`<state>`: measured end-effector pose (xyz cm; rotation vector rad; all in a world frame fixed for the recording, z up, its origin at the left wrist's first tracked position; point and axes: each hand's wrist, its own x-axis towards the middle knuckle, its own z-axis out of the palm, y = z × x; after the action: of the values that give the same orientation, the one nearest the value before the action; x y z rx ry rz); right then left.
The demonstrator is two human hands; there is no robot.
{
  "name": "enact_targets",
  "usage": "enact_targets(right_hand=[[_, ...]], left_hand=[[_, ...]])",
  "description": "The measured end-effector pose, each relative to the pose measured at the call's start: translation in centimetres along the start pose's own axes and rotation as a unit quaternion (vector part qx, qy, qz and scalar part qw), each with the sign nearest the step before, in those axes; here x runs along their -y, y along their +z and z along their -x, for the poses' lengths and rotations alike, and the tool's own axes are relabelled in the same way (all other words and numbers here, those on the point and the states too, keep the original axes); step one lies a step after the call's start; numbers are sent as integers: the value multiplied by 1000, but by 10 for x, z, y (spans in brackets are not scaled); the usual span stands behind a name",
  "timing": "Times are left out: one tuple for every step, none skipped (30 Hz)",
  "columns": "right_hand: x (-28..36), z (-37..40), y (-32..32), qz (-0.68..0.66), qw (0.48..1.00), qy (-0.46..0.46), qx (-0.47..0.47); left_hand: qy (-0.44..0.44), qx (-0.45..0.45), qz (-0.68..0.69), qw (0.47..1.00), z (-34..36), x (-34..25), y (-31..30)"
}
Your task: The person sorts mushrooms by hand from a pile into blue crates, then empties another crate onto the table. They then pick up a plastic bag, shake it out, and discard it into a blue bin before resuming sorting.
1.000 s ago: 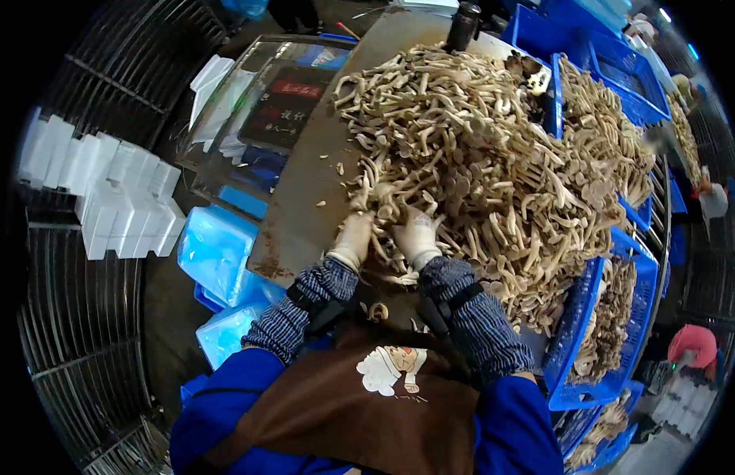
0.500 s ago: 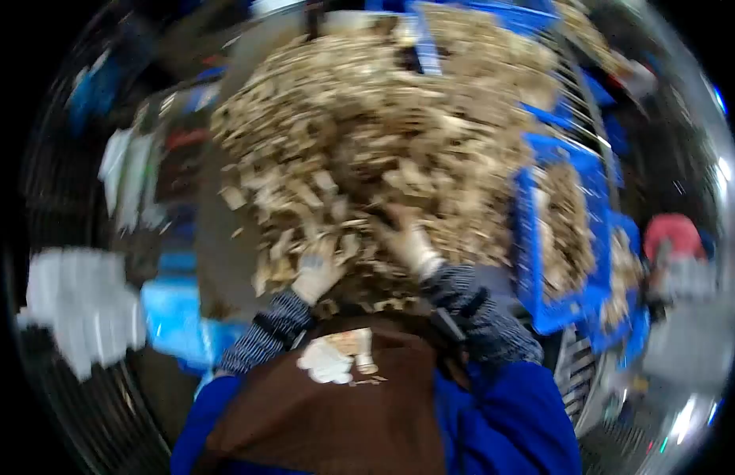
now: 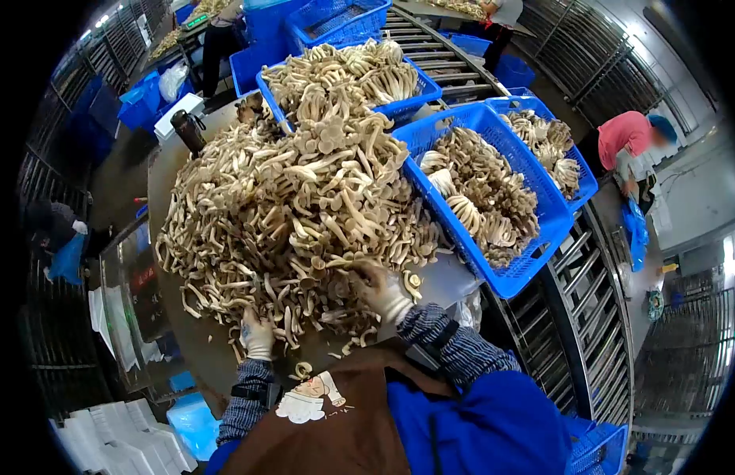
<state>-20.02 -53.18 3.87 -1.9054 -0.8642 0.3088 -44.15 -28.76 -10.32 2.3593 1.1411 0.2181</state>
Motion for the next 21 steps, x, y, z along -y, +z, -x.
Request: enact_targets(right_hand=[[3, -6, -12, 3, 998, -22, -50], [8, -1, -32, -34, 994, 7, -100], [-17, -5, -48, 79, 973, -70, -206], [-28, -6, -75, 163, 949, -61, -263], [-48, 0, -101, 229, 927, -68, -289], [-50, 9, -126, 325, 899, 30, -292], [-102, 17, -143, 343, 874, 66, -339], [-114, 25, -158, 424, 845, 191, -266], [-115, 23, -168, 346, 855, 350, -162], [-115, 25, -158, 440, 813, 343, -170], [-141, 27, -146, 519, 767, 326, -189], [-122, 21, -143, 465, 801, 336, -169], [-125, 19, -138, 441, 806, 360, -161], [-118, 13, -133, 440, 807, 366, -145], [-125, 12, -122, 448, 815, 332, -156], [-132, 15, -113, 456, 821, 298, -170], [-132, 15, -104, 456, 824, 294, -161], [-130, 15, -96, 429, 849, 236, -201], [-125, 16, -89, 398, 867, 178, -240], [-106, 15, -80, 398, 869, 179, -233], [-70, 11, -69, 317, 917, 71, -233]], left_hand=[[-4, -16, 29, 999, -3, -1, 8], [-37, 14, 32, 999, -9, 1, 13], [-45, 5, 75, 996, -10, 3, 24], [-56, -3, 118, 991, -11, 4, 32], [-62, 56, 126, 988, -9, -32, -4], [-64, 53, 128, 988, -11, -36, 1], [-46, 9, 168, 985, -11, -35, 9], [-34, -36, 204, 978, -5, -32, 13], [-140, 69, 234, 960, 2, -66, -27], [-77, 0, 209, 975, -1, -41, 2], [-18, -72, 172, 982, -3, -16, 31], [-30, -85, 141, 986, -3, -13, 37], [-31, -18, 185, 982, -7, -26, 16], [-41, -29, 226, 973, -7, -29, 23], [-31, -4, 209, 977, -12, -34, 23], [-50, 44, 83, 994, -13, -57, 8], [-36, 83, 5, 996, -17, -66, 6], [-4, 130, -95, 987, -15, -88, -17], [0, 153, -109, 982, -20, -91, -18], [4, 178, -122, 976, -25, -90, -19], [-18, 156, -106, 982, -29, -79, -11]])
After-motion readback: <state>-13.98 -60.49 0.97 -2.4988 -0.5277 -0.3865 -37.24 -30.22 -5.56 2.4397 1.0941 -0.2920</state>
